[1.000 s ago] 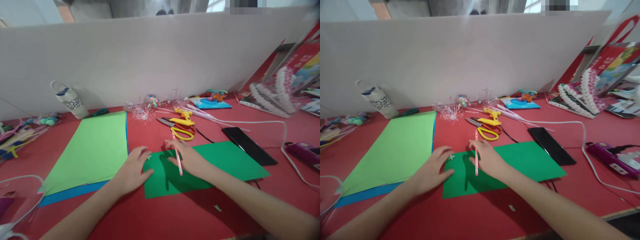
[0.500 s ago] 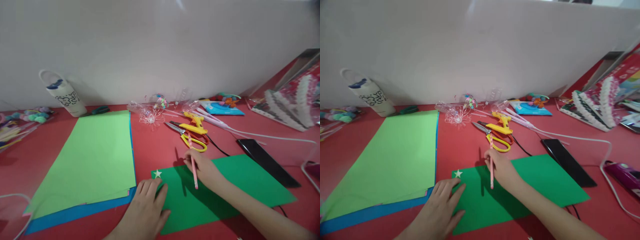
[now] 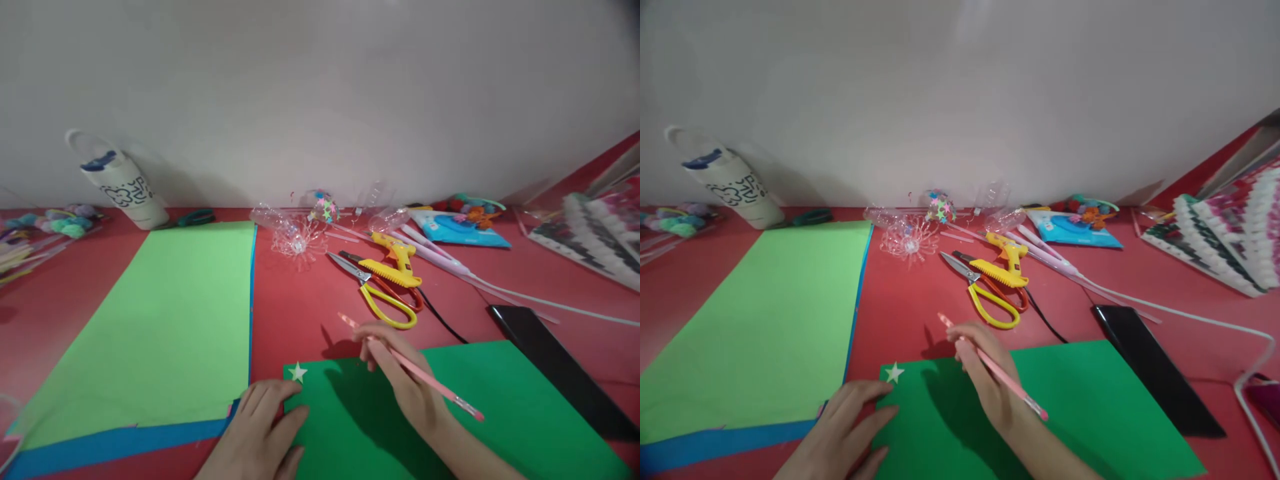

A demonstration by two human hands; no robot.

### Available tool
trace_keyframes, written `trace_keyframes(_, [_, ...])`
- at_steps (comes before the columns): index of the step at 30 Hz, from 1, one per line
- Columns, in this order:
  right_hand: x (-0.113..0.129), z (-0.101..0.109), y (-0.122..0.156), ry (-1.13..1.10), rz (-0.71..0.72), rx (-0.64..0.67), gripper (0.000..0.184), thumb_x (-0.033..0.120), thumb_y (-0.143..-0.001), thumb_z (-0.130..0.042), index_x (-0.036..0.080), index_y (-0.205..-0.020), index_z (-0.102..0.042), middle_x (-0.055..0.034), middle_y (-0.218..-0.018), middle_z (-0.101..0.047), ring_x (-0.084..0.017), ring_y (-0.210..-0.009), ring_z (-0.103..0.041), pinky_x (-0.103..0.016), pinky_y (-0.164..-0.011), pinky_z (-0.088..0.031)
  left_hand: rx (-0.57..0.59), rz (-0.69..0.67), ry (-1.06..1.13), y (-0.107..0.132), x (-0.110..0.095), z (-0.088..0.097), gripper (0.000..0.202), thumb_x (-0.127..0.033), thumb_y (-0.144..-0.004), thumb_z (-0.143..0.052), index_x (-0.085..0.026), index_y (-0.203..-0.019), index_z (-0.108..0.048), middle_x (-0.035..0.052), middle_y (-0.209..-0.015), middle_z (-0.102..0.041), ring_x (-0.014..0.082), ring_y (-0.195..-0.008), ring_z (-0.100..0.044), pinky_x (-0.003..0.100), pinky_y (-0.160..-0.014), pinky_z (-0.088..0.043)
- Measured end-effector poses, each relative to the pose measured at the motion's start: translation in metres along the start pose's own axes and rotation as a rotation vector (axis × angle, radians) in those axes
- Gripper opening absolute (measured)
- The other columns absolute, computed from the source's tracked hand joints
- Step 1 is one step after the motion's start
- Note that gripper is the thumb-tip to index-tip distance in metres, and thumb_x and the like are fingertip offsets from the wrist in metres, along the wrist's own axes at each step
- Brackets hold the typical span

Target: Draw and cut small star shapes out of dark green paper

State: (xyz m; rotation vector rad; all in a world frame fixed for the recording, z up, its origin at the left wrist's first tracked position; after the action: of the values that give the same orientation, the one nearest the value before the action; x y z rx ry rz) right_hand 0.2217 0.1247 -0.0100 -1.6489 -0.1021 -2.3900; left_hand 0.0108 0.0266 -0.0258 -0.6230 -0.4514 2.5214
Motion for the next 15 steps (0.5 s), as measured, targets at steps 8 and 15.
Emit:
trace_keyframes(8, [0.013, 0.000, 0.002, 0.028, 0.010, 0.132, 0.021, 0.033, -0.092, -0.043, 0.022, -0.091, -0.061, -0.0035, -0.081, -0.068, -0.016, -0.066, -0.063, -0.026, -0.060, -0.052, 0.160, 0.046, -0.081, -0.009, -0.012, 0.014, 0.028, -0.017, -0.081, -0.052, -0.017, -0.109, -0.058, 0.0142, -0.113, -0.058, 0.0278, -0.100, -0.056, 0.043, -0.082, -0.053])
trace_keyframes(15, [0.043, -0.022, 0.011, 0.125, 0.142, 0.342, 0.017, 0.022, -0.093, -0.044, 0.024, -0.095, -0.061, -0.0008, -0.086, -0.070, -0.015, -0.077, -0.066, -0.024, -0.068, -0.050, 0.204, 0.072, -0.133, -0.009, 0.002, 0.021, 0.043, -0.027, -0.084, -0.055, -0.015, -0.125, -0.047, 0.0160, -0.124, -0.053, 0.0286, -0.114, -0.052, 0.045, -0.090, -0.052])
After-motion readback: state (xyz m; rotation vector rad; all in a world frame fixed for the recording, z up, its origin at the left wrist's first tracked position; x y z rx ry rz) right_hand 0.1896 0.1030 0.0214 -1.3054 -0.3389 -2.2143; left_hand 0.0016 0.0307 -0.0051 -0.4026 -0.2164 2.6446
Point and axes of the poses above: each hand's wrist, its own y-axis away from the middle knuckle, its own z-axis out of the back of the hand, x = y × z, the point moved 2 cm from there along -y, towards the middle knuckle
